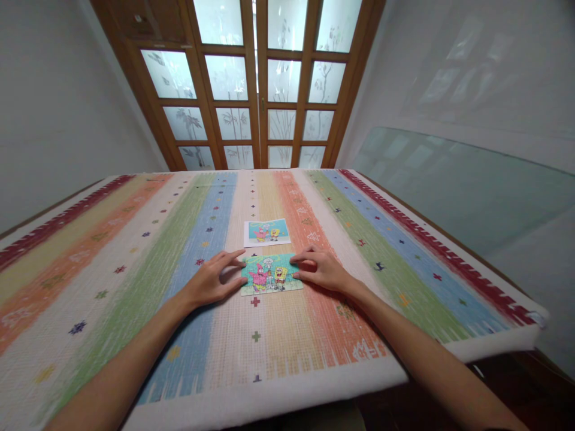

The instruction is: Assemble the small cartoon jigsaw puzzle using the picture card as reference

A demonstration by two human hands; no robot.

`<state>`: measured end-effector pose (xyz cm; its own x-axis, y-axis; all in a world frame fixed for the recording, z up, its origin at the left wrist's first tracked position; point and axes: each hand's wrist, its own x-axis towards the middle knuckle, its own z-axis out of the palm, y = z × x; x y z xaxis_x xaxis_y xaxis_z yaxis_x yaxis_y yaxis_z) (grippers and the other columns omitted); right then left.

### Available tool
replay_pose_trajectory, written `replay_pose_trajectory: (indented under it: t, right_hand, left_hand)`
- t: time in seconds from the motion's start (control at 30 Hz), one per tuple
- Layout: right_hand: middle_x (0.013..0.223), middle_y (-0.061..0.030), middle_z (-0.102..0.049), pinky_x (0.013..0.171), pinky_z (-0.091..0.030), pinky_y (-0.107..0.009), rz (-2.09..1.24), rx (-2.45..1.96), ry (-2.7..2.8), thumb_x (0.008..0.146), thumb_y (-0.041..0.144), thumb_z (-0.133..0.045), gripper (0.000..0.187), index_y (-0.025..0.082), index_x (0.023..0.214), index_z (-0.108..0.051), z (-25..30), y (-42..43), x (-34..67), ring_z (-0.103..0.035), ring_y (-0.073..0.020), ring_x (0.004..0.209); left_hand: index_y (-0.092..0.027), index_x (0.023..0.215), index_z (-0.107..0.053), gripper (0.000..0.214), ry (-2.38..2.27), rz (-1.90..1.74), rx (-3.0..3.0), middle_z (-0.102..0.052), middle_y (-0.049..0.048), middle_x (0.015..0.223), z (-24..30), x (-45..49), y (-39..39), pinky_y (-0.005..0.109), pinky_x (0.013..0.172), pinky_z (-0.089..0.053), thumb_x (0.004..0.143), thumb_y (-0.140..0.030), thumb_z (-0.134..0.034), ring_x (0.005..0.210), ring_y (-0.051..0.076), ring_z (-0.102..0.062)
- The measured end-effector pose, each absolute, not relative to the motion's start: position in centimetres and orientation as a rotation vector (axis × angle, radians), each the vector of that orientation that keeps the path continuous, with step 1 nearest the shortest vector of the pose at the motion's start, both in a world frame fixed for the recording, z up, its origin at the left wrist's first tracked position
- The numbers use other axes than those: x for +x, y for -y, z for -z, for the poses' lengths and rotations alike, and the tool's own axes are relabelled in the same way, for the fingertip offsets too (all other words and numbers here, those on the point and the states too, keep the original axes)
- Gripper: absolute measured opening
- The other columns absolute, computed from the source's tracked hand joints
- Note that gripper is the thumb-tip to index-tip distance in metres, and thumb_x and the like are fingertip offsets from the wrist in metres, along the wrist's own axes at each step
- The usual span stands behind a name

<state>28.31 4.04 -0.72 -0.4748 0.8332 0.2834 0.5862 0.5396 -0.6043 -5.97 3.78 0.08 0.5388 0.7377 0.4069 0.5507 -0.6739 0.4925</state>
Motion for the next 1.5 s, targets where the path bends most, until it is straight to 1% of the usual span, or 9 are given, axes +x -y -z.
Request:
replay_pose_trajectory:
  t: [0.17,0.33,0.5,0.7,0.9,1.03,1.13,1.33,1.5]
  right_hand:
    - [0.103,-0.0107,-0.073,0.093,-0.055,-0.046,-0.591,-1.137,2.227,0.089,0.028,-0.076,0.022,0.023,0.110,-0.078,0.6,-4.0,28.2,-0.066,-0.0251,0.102]
    - [0.103,-0.0097,-0.076,0.093,-0.053,-0.047,-0.549,-1.093,2.278,0.090,0.027,-0.074,0.021,0.024,0.111,-0.077,0.4,-3.9,28.0,-0.066,-0.0256,0.101]
    - [0.110,-0.0104,-0.074,0.096,-0.049,-0.048,-0.391,-0.998,2.390,0.095,0.031,-0.067,0.016,0.023,0.102,-0.079,0.4,-3.7,27.4,-0.064,-0.0267,0.105]
    - [0.108,-0.0098,-0.072,0.096,-0.047,-0.046,-0.318,-0.970,2.417,0.098,0.032,-0.063,0.018,0.023,0.104,-0.078,0.7,-3.5,27.0,-0.060,-0.0267,0.105]
    - [0.109,-0.0102,-0.072,0.096,-0.046,-0.046,-0.230,-0.962,2.449,0.102,0.035,-0.057,0.024,0.022,0.106,-0.077,0.6,-3.2,26.9,-0.059,-0.0270,0.105]
    - [0.110,-0.0114,-0.071,0.096,-0.046,-0.047,-0.170,-0.985,2.494,0.105,0.037,-0.052,0.031,0.022,0.118,-0.075,0.3,-3.0,26.6,-0.058,-0.0280,0.104]
    - [0.110,-0.0118,-0.071,0.098,-0.047,-0.047,-0.144,-0.981,2.513,0.106,0.036,-0.050,0.032,0.021,0.117,-0.076,0.3,-2.9,26.5,-0.058,-0.0283,0.107]
    - [0.133,-0.0108,-0.068,0.105,-0.048,-0.050,-0.103,-0.927,2.522,0.106,0.029,-0.048,0.030,0.021,0.118,-0.074,1.0,-3.1,26.5,-0.055,-0.0288,0.121]
    - [0.135,-0.0099,-0.070,0.108,-0.048,-0.050,-0.111,-0.899,2.551,0.107,0.030,-0.045,0.032,0.021,0.122,-0.072,1.5,-3.4,26.5,-0.058,-0.0273,0.127]
  left_hand:
    - [-0.022,0.137,-0.059,0.044,-1.027,-0.846,2.531,-0.073,0.0109,0.117,0.1,-5.6,-3.5,0.044,0.094,-0.058,0.096,-0.038,-0.062,0.104,0.025,-0.070]
    - [-0.022,0.130,-0.066,0.035,-0.880,-0.776,2.615,-0.069,0.0130,0.133,0.3,-4.9,-3.2,0.051,0.104,-0.054,0.097,-0.033,-0.059,0.123,0.029,-0.064]
    - [-0.024,0.124,-0.071,0.030,-0.830,-0.752,2.614,-0.072,0.0109,0.128,0.5,-4.4,-3.3,0.053,0.105,-0.054,0.098,-0.030,-0.058,0.125,0.029,-0.063]
    - [-0.023,0.125,-0.071,0.030,-0.856,-0.759,2.614,-0.073,0.0106,0.127,0.8,-4.5,-3.3,0.051,0.102,-0.056,0.100,-0.034,-0.058,0.123,0.028,-0.063]
    - [-0.022,0.135,-0.064,0.038,-0.902,-0.699,2.617,-0.071,0.0115,0.129,0.6,-4.6,-3.2,0.050,0.103,-0.055,0.099,-0.033,-0.057,0.121,0.029,-0.064]
    - [-0.022,0.132,-0.066,0.035,-0.855,-0.675,2.690,-0.070,0.0112,0.132,0.5,-4.5,-3.2,0.055,0.109,-0.050,0.100,-0.031,-0.053,0.123,0.029,-0.063]
    - [-0.020,0.130,-0.068,0.035,-0.857,-0.697,2.708,-0.070,0.0126,0.132,0.6,-4.4,-3.2,0.055,0.107,-0.051,0.100,-0.031,-0.053,0.124,0.030,-0.062]
    - [-0.018,0.131,-0.065,0.034,-0.877,-0.704,2.751,-0.061,0.0140,0.145,1.3,-4.5,-3.3,0.054,0.113,-0.047,0.102,-0.032,-0.052,0.139,0.030,-0.052]
    - [-0.021,0.140,-0.056,0.040,-0.892,-0.656,2.740,-0.061,0.0113,0.145,1.7,-4.5,-3.2,0.054,0.119,-0.040,0.101,-0.030,-0.051,0.137,0.027,-0.055]
